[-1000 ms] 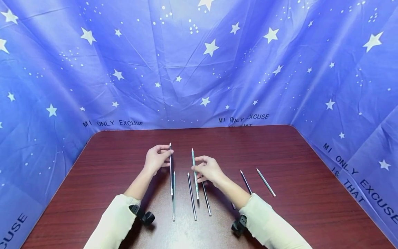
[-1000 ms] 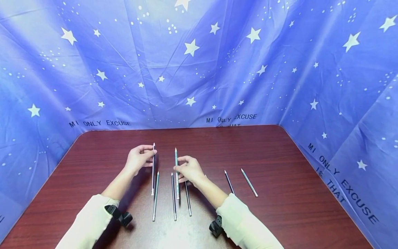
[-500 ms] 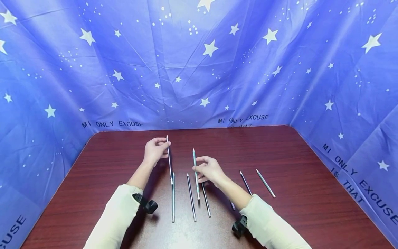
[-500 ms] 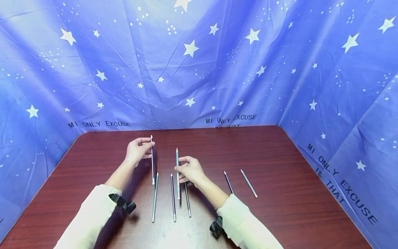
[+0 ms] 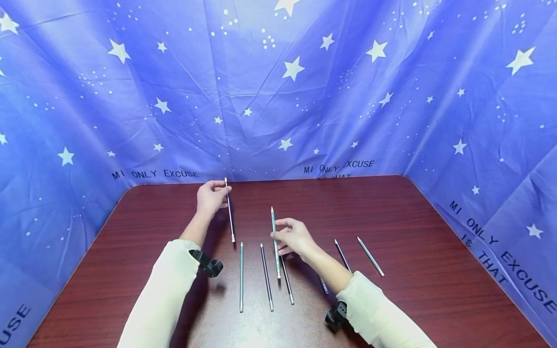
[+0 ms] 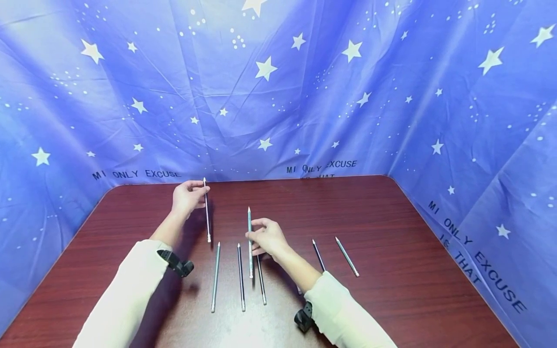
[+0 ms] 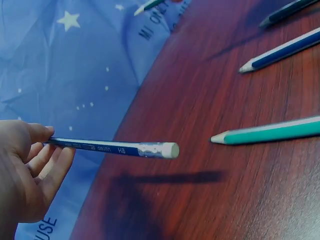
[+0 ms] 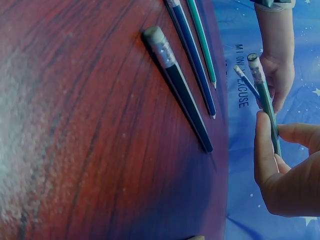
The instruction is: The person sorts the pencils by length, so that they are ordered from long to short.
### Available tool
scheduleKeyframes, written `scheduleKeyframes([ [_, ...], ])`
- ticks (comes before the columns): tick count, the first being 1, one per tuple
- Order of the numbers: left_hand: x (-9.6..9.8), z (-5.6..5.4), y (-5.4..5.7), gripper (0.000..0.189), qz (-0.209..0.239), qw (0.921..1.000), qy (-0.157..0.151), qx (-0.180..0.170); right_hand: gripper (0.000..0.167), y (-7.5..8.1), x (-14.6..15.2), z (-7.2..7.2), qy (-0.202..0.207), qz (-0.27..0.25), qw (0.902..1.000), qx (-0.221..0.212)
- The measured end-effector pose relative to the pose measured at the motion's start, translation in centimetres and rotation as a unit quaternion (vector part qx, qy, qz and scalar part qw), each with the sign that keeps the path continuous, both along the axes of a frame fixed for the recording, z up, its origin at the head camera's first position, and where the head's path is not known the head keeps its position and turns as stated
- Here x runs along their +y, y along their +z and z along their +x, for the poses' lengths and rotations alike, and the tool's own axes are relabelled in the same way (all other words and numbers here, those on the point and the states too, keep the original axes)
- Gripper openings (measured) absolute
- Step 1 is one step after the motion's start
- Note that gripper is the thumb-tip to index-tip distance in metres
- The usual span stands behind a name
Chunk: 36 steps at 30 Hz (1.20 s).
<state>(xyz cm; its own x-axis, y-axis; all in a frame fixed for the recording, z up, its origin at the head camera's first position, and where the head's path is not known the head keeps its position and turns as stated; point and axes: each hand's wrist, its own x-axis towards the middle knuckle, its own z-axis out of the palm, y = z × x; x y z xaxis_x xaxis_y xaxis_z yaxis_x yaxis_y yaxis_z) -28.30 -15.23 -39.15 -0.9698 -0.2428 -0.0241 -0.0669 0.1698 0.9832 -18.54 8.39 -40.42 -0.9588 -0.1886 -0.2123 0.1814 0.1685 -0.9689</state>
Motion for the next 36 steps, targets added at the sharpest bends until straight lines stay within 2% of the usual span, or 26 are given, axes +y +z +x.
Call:
scheduleKeyframes([
  [5, -0.5, -0.6, -0.6, 0.035, -0.044, 0.999, 0.004, -0.002, 0.042, 0.0, 0.3, -0.1, -0.005, 0.003, 1.0, -0.001],
  [11, -0.7, -0.9, -2.1, 0.032, -0.097, 0.9952, 0.01, -0.006, 0.042, -0.2, 0.5, -0.1, -0.005, 0.008, 0.9999, -0.004],
  [19, -0.9, -1.0, -3.6, 0.032, -0.105, 0.9938, 0.036, -0.01, 0.042, -0.5, 0.7, -0.2, -0.009, 0.007, 0.9999, -0.004],
  [24, -0.6, -1.0, -4.4, 0.03, -0.125, 0.9905, 0.053, -0.022, 0.041, -0.6, 0.8, -0.2, -0.015, 0.007, 0.9998, -0.008],
  [32, -0.2, -0.8, -4.9, 0.027, -0.159, 0.9839, 0.063, -0.054, 0.042, -0.5, 0.9, -0.2, -0.013, 0.003, 0.9998, -0.011],
  [36, -0.1, -0.9, -5.1, 0.027, -0.194, 0.9775, 0.059, -0.059, 0.042, -0.5, 1.0, -0.3, -0.013, 0.004, 0.9999, -0.01],
])
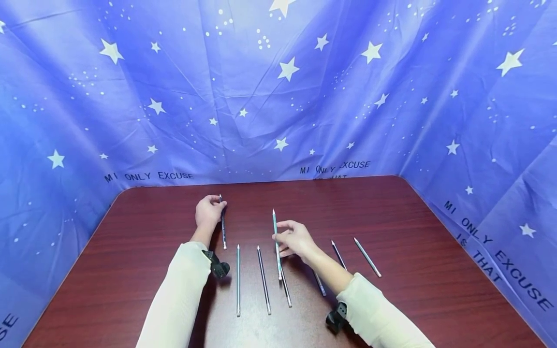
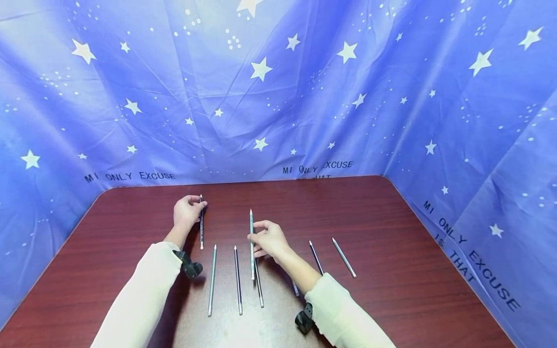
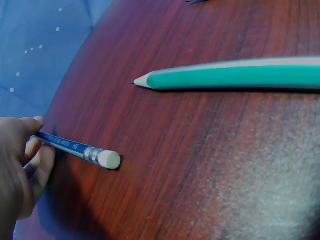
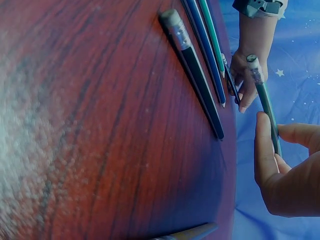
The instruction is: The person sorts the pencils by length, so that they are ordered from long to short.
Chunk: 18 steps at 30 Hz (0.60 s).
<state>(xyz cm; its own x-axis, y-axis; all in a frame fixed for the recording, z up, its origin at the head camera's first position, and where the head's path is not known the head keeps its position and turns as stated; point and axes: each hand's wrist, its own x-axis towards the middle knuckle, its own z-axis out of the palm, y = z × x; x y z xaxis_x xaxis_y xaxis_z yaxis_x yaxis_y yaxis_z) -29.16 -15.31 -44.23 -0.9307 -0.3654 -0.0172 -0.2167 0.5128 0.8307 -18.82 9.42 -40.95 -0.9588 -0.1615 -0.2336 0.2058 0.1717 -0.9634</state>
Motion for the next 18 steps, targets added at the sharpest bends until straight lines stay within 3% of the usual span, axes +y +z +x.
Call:
scheduleKeyframes([
  [9, 0.33, 0.34, 0.15, 0.03, -0.082, 0.9965, -0.02, -0.001, 0.043, -0.14, -0.12, 0.21, -0.004, 0.007, 0.9999, 0.011],
  [18, 0.55, 0.36, 0.02, 0.031, -0.105, 0.994, -0.029, -0.013, 0.042, 0.0, -0.11, -0.04, -0.003, 0.01, 0.9999, 0.006],
])
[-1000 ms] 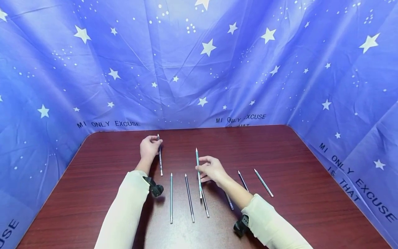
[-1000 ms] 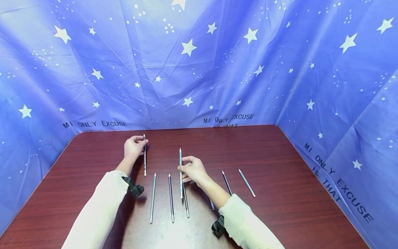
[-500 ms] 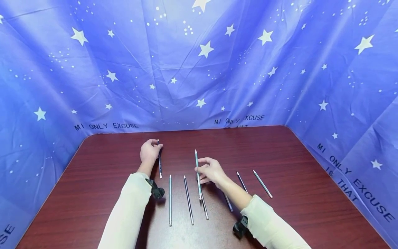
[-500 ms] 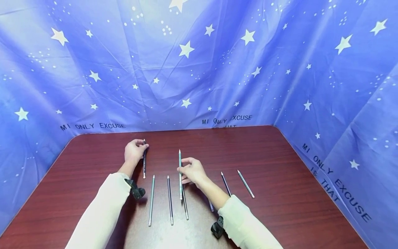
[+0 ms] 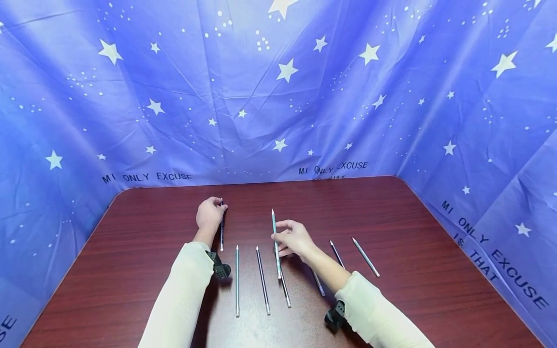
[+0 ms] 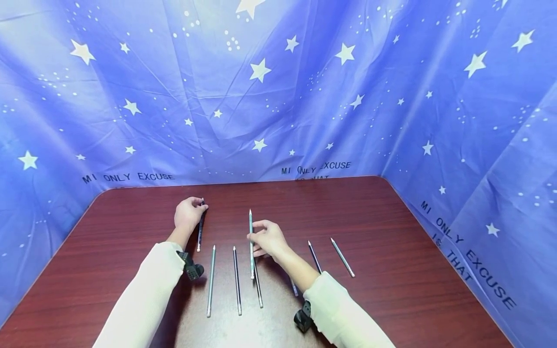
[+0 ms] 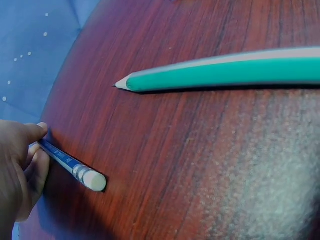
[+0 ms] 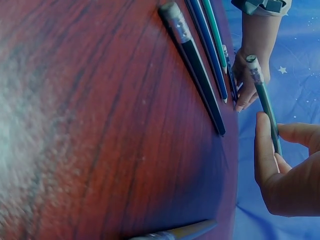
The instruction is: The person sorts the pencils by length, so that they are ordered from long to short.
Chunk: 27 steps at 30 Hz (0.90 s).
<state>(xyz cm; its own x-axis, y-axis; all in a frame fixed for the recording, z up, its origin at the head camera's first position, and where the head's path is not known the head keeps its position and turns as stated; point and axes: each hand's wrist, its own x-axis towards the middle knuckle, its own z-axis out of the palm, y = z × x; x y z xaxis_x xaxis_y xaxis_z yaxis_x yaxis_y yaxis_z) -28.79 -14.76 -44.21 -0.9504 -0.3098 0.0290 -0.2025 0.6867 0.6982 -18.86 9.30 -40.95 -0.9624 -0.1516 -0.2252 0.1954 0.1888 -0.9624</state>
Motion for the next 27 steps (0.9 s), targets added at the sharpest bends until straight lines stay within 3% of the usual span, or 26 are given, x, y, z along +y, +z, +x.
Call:
scheduleKeyframes([
  [8, -0.2, -0.1, -0.3, 0.033, -0.019, 0.9997, -0.01, -0.012, 0.043, 0.0, 0.1, -0.4, -0.005, -0.003, 1.0, 0.001],
  [16, -0.9, 0.0, 0.4, 0.043, -0.04, 0.9945, -0.093, -0.026, 0.042, 0.4, 0.2, -0.7, -0.011, 0.001, 0.9999, 0.002],
  [21, -1.3, -0.2, 0.7, 0.051, 0.01, 0.9887, -0.142, -0.046, 0.042, 0.8, 0.2, -1.2, -0.011, 0.002, 0.9999, 0.001],
  [27, -1.7, -0.4, 0.8, 0.062, 0.077, 0.9806, -0.163, -0.077, 0.042, 1.0, 0.1, -1.8, -0.011, 0.0, 0.9999, 0.005],
])
